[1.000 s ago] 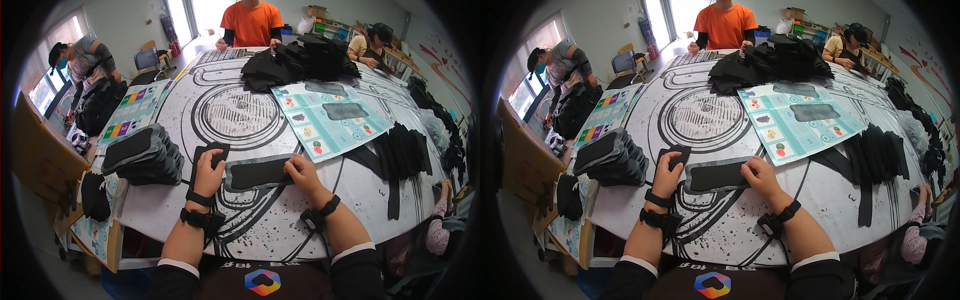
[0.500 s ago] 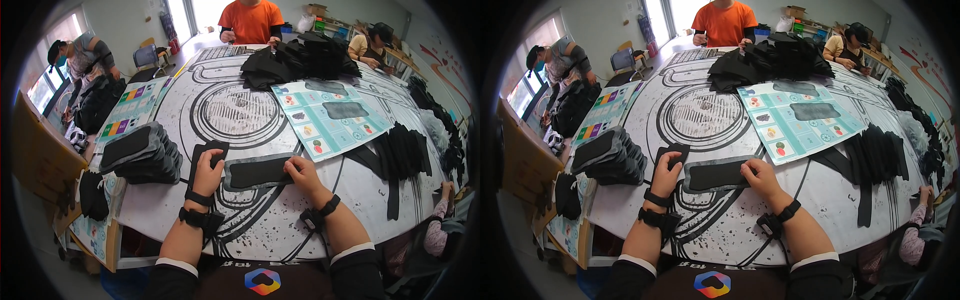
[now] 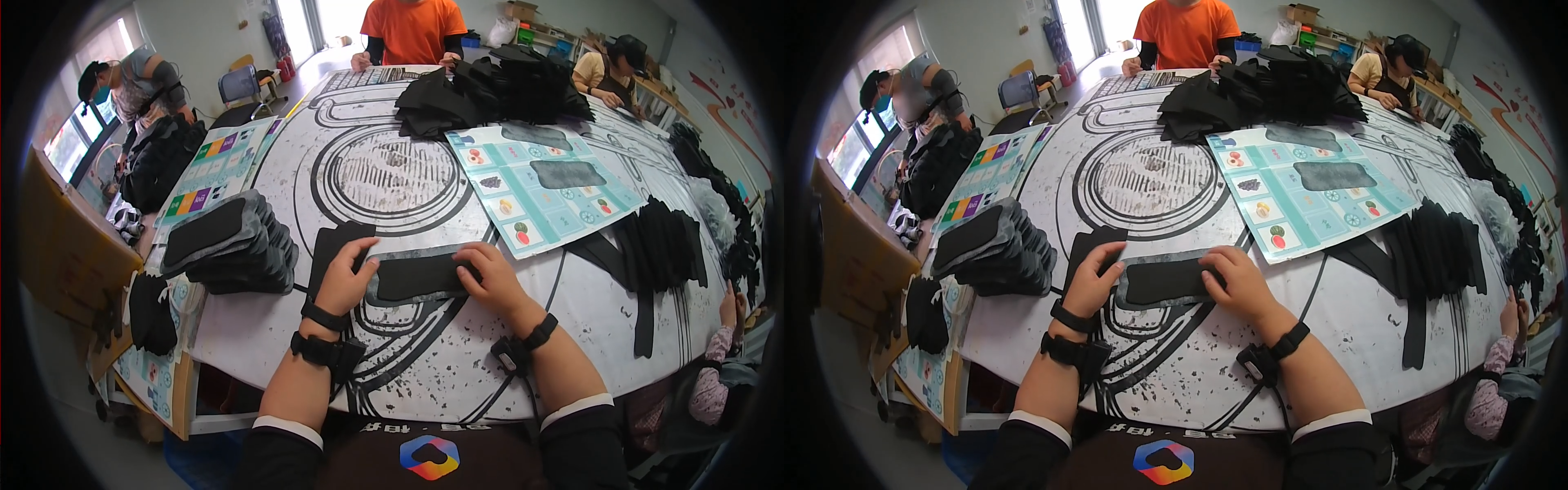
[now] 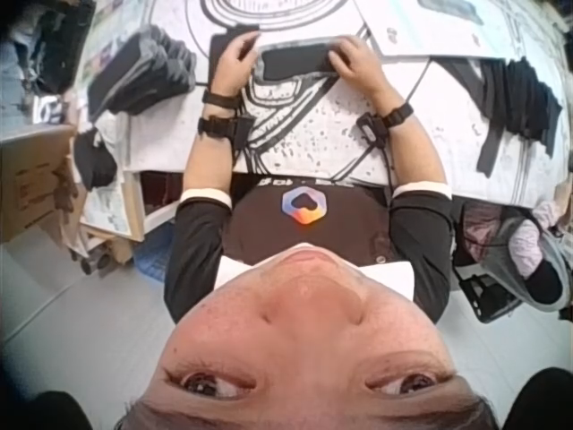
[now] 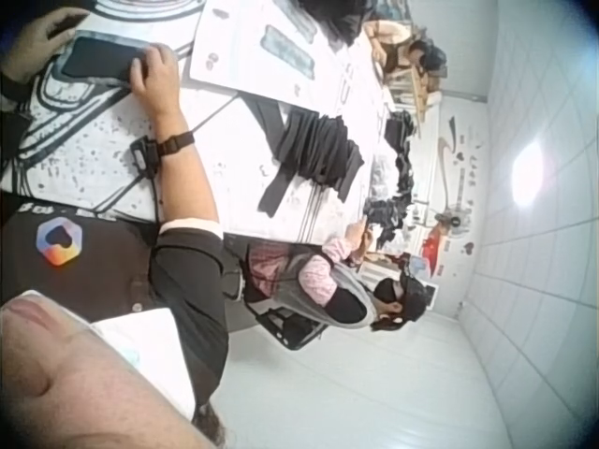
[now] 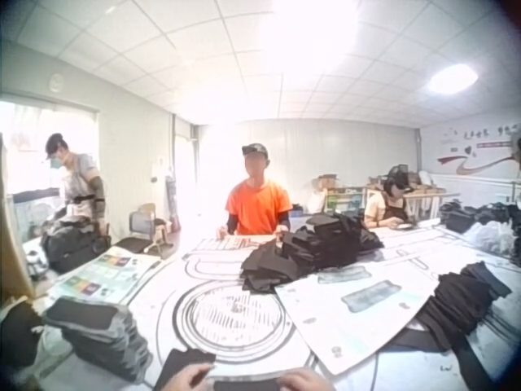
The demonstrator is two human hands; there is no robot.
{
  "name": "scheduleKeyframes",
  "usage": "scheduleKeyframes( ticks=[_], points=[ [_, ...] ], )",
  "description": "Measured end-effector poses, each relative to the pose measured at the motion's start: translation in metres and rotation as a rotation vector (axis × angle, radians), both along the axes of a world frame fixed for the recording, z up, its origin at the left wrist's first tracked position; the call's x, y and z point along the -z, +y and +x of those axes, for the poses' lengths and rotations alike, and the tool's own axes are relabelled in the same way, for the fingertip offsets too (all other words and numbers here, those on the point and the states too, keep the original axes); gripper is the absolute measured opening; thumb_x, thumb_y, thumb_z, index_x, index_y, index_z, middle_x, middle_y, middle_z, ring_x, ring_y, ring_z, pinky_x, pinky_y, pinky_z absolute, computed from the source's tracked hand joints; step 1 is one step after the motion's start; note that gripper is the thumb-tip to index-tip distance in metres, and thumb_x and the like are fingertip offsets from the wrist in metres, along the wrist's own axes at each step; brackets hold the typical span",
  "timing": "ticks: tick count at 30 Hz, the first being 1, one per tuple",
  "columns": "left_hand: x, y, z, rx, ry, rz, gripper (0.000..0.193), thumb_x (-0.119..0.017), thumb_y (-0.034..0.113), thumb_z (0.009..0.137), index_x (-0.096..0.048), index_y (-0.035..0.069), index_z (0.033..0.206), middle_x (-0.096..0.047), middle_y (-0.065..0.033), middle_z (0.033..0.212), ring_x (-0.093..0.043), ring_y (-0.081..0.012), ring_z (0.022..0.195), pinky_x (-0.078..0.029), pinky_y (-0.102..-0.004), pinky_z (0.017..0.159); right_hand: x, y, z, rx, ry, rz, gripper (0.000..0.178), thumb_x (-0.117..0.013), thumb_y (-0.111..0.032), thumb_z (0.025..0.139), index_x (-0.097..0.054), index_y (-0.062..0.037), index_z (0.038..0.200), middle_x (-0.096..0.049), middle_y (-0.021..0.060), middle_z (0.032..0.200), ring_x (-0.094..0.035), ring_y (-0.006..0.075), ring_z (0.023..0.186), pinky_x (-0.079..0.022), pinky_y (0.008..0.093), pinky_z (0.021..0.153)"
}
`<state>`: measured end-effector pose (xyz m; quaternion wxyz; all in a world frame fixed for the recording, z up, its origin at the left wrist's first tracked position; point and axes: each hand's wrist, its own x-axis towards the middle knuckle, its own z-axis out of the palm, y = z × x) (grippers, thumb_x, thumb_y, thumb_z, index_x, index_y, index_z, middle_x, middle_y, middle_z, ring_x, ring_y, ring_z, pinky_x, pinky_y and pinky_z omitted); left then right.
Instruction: Handling and inspecting black fabric shoe components at a manufacturing workstation.
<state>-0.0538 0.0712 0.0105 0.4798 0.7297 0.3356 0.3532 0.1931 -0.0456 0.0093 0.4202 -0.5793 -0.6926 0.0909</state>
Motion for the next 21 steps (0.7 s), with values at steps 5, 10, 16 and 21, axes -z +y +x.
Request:
scheduleKeyframes(
  ticks=[5,10,16,21],
  points=[
    [-0.018,-0.015,0.011,0.601,0.001,-0.251,0.043,-0.038,0.026,0.097,-0.041,0.001,0.132,-0.044,-0.0122,0.135,-0.036,-0.0208,0.128,-0.023,-0.0313,0.107,0.008,0.007,-0.007,-0.193,-0.295,0.009,0.05,-0.056,-0.026,0.085,-0.043,-0.0009,0.126,-0.042,0.0171,0.133,-0.038,0.0345,0.124,-0.031,0.0416,0.102],
    [-0.006,-0.012,0.023,0.698,0.372,0.088,0.048,-0.026,0.031,0.1,-0.033,0.001,0.137,-0.029,-0.0159,0.145,-0.023,-0.0252,0.136,-0.013,-0.0341,0.111,0.021,0.012,-0.007,-0.185,-0.572,-0.137,0.058,-0.046,-0.04,0.089,-0.04,-0.0015,0.132,-0.037,0.0142,0.14,-0.033,0.0267,0.131,-0.022,0.0412,0.108],
    [-0.008,-0.006,0.032,0.624,-0.033,-0.149,0.047,-0.024,0.026,0.101,-0.035,-0.004,0.134,-0.04,-0.0133,0.137,-0.037,-0.0209,0.127,-0.024,-0.0301,0.107,0.015,0.014,-0.008,-0.128,-0.541,-0.122,0.057,-0.043,-0.038,0.091,-0.037,-0.0008,0.133,-0.035,0.0144,0.141,-0.03,0.0279,0.132,-0.019,0.0428,0.109],
    [-0.006,-0.011,0.042,0.294,-0.288,-0.478,0.045,-0.027,0.029,0.1,-0.041,-0.002,0.13,-0.044,-0.0127,0.133,-0.04,-0.0201,0.124,-0.027,-0.0302,0.106,0.012,0.01,-0.008,-0.099,-0.518,-0.134,0.055,-0.041,-0.037,0.092,-0.036,-0.0018,0.134,-0.035,0.0133,0.141,-0.028,0.0282,0.133,-0.018,0.0437,0.109]
  ],
)
